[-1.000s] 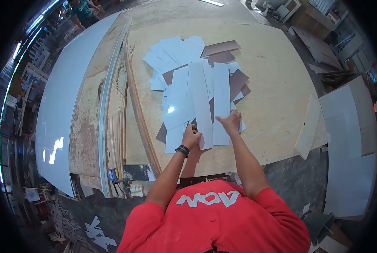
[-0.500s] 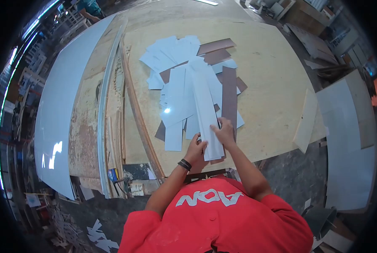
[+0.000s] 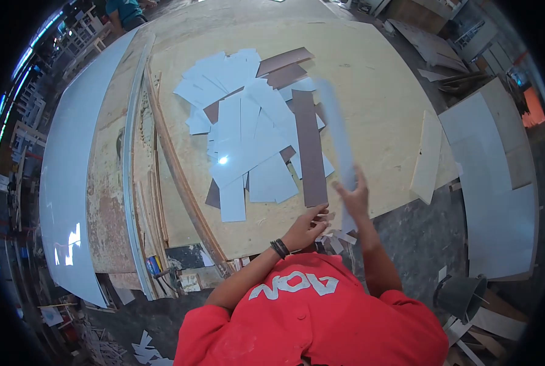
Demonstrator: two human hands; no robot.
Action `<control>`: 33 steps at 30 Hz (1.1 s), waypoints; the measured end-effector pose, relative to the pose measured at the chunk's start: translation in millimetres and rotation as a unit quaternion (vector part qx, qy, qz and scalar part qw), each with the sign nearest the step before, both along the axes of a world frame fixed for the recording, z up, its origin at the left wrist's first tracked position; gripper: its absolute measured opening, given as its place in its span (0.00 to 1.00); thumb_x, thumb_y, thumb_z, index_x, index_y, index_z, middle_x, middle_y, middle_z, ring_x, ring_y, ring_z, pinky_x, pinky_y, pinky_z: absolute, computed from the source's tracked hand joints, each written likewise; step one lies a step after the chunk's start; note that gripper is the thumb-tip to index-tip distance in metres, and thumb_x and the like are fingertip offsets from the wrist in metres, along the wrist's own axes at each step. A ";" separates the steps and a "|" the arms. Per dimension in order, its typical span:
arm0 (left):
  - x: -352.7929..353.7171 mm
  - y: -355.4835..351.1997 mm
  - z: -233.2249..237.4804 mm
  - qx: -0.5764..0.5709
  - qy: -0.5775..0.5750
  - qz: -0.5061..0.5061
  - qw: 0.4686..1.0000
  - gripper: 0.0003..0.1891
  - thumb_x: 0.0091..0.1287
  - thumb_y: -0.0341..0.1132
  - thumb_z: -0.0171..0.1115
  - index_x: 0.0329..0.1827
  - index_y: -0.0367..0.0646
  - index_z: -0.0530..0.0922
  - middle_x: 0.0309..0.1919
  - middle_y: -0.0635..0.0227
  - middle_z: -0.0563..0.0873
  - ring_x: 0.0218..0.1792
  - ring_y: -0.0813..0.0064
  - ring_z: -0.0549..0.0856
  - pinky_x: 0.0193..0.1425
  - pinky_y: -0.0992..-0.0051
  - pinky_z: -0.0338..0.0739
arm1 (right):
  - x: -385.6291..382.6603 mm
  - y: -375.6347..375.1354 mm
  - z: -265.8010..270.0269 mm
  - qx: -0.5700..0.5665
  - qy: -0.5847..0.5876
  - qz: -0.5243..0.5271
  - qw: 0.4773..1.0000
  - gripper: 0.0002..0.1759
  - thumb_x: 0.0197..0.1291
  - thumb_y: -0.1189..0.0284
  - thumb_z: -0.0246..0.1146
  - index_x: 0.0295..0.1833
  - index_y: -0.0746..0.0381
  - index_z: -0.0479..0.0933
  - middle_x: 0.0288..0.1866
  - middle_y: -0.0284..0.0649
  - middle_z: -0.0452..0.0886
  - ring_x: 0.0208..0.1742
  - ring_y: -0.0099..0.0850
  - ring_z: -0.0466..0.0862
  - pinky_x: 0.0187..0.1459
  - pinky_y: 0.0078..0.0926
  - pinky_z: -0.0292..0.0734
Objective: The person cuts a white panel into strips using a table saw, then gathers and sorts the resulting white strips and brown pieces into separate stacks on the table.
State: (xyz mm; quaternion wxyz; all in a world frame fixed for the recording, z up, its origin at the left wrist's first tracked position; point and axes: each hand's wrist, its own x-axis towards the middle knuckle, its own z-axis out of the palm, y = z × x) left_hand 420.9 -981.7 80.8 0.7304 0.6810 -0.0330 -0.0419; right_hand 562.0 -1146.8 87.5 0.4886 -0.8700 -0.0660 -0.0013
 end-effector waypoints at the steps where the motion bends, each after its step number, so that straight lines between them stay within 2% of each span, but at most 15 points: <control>1: 0.1 2.1 -6.7 -0.001 0.002 -0.001 1.000 0.30 0.74 0.30 0.60 0.78 0.36 0.65 0.54 0.55 0.86 0.46 0.64 0.89 0.56 0.67 0.84 | 10.6 -17.7 -0.9 -0.021 -0.010 -0.034 0.999 0.52 0.50 0.58 0.81 0.76 0.71 0.66 0.73 0.61 0.73 0.73 0.50 0.76 0.72 0.41 0.70; 4: 1.4 13.9 -34.2 0.022 0.063 0.072 0.995 0.31 0.69 0.38 0.67 0.73 0.35 0.70 0.50 0.51 0.87 0.51 0.59 0.88 0.55 0.64 0.83 | 37.1 -56.1 -2.9 -0.018 0.003 -0.092 0.996 0.52 0.51 0.56 0.80 0.75 0.72 0.67 0.72 0.61 0.74 0.72 0.51 0.76 0.72 0.42 0.70; 7: 23.0 15.1 -46.3 0.277 0.087 0.192 0.937 0.36 0.61 0.50 0.74 0.66 0.35 0.74 0.47 0.47 0.87 0.46 0.48 0.88 0.52 0.57 0.83 | 50.8 -75.9 10.4 -0.111 -0.084 -0.145 0.980 0.56 0.51 0.50 0.79 0.77 0.71 0.64 0.72 0.61 0.73 0.72 0.53 0.75 0.73 0.44 0.69; 11: 52.8 10.5 -53.5 0.307 0.168 0.157 0.923 0.32 0.61 0.49 0.74 0.60 0.35 0.76 0.42 0.49 0.89 0.44 0.48 0.89 0.51 0.56 0.83 | 56.9 -74.1 22.0 -0.184 -0.011 -0.165 0.969 0.58 0.49 0.46 0.79 0.77 0.69 0.64 0.71 0.61 0.73 0.71 0.54 0.74 0.72 0.45 0.69; 13: 62.1 4.8 -80.5 0.286 0.176 0.179 0.925 0.28 0.62 0.47 0.73 0.57 0.35 0.76 0.38 0.50 0.89 0.43 0.46 0.89 0.50 0.55 0.83 | 56.8 -71.0 -2.5 -0.386 0.036 -0.148 0.910 0.59 0.47 0.45 0.80 0.78 0.67 0.64 0.68 0.60 0.75 0.67 0.53 0.78 0.69 0.44 0.72; 17: 62.9 6.3 -96.1 0.280 0.142 0.162 0.936 0.20 0.68 0.39 0.68 0.57 0.36 0.76 0.39 0.54 0.89 0.42 0.53 0.90 0.47 0.59 0.85 | 60.3 -63.0 -49.9 -0.430 -0.094 -0.141 0.887 0.57 0.49 0.44 0.78 0.77 0.66 0.66 0.69 0.58 0.75 0.68 0.53 0.78 0.67 0.50 0.72; 19: 50.4 11.0 -70.9 -0.078 0.241 0.137 0.958 0.14 0.72 0.29 0.61 0.58 0.37 0.74 0.42 0.58 0.88 0.43 0.62 0.91 0.45 0.65 0.88 | 67.5 -44.8 -63.0 -0.189 -0.026 -0.015 0.982 0.54 0.51 0.41 0.75 0.75 0.65 0.69 0.71 0.55 0.73 0.72 0.53 0.73 0.68 0.59 0.68; 20: 41.4 15.2 -60.0 -0.076 0.245 0.141 0.956 0.14 0.72 0.29 0.61 0.58 0.37 0.74 0.42 0.58 0.88 0.43 0.62 0.91 0.45 0.65 0.88 | 69.5 -32.7 -68.7 -0.187 -0.022 -0.011 0.982 0.54 0.51 0.41 0.75 0.75 0.65 0.69 0.71 0.55 0.73 0.72 0.53 0.73 0.68 0.59 0.68; 22: 19.7 30.0 -47.4 -0.341 0.239 0.122 0.901 0.16 0.73 0.25 0.56 0.63 0.39 0.72 0.47 0.58 0.87 0.43 0.69 0.90 0.44 0.73 0.88 | 69.5 6.8 -73.7 -0.124 0.003 0.062 0.990 0.48 0.52 0.43 0.75 0.71 0.65 0.74 0.69 0.55 0.76 0.71 0.54 0.73 0.68 0.59 0.67; 25: -8.2 55.7 -42.0 -0.385 0.215 0.181 0.879 0.19 0.72 0.24 0.58 0.65 0.37 0.69 0.50 0.56 0.85 0.44 0.67 0.90 0.46 0.72 0.89 | 51.2 62.5 -25.8 -0.294 -0.063 0.039 0.953 0.41 0.51 0.49 0.78 0.64 0.65 0.79 0.60 0.55 0.81 0.64 0.53 0.79 0.68 0.50 0.70; 26: -17.7 64.3 -46.6 -0.384 0.214 0.188 0.879 0.19 0.72 0.24 0.58 0.65 0.37 0.69 0.50 0.56 0.85 0.44 0.67 0.90 0.46 0.72 0.89 | 49.8 69.0 -27.6 -0.291 -0.064 0.045 0.953 0.41 0.51 0.49 0.78 0.64 0.65 0.79 0.60 0.55 0.81 0.64 0.53 0.79 0.68 0.50 0.70; 28: -27.9 80.0 -57.6 -0.301 0.207 0.237 0.900 0.20 0.70 0.22 0.58 0.64 0.37 0.69 0.50 0.56 0.86 0.44 0.66 0.91 0.47 0.70 0.90 | 50.4 81.0 -33.3 -0.363 -0.068 0.034 0.929 0.37 0.49 0.51 0.79 0.58 0.64 0.82 0.50 0.52 0.85 0.54 0.52 0.84 0.62 0.43 0.76; 29: -30.0 84.3 -63.8 -0.302 0.202 0.245 0.899 0.20 0.70 0.22 0.58 0.64 0.37 0.69 0.50 0.56 0.86 0.44 0.66 0.91 0.47 0.70 0.90 | 54.7 79.6 -37.6 -0.361 -0.073 0.043 0.929 0.37 0.49 0.51 0.79 0.58 0.64 0.82 0.50 0.52 0.85 0.54 0.52 0.84 0.62 0.43 0.76; 31: -35.8 94.7 -66.7 -0.139 0.201 0.280 0.928 0.21 0.68 0.20 0.57 0.64 0.35 0.68 0.49 0.56 0.86 0.43 0.64 0.91 0.48 0.68 0.90 | 64.7 76.2 -43.4 -0.186 0.049 0.070 0.979 0.28 0.53 0.57 0.78 0.52 0.65 0.81 0.45 0.49 0.85 0.49 0.49 0.85 0.54 0.43 0.80; 33: -38.9 95.1 -65.2 -0.141 0.192 0.308 0.921 0.20 0.67 0.20 0.57 0.63 0.36 0.69 0.47 0.55 0.86 0.43 0.64 0.91 0.47 0.69 0.90 | 55.5 79.6 -17.2 -0.176 0.043 0.104 0.978 0.23 0.56 0.62 0.76 0.50 0.66 0.81 0.44 0.50 0.85 0.47 0.49 0.85 0.50 0.44 0.80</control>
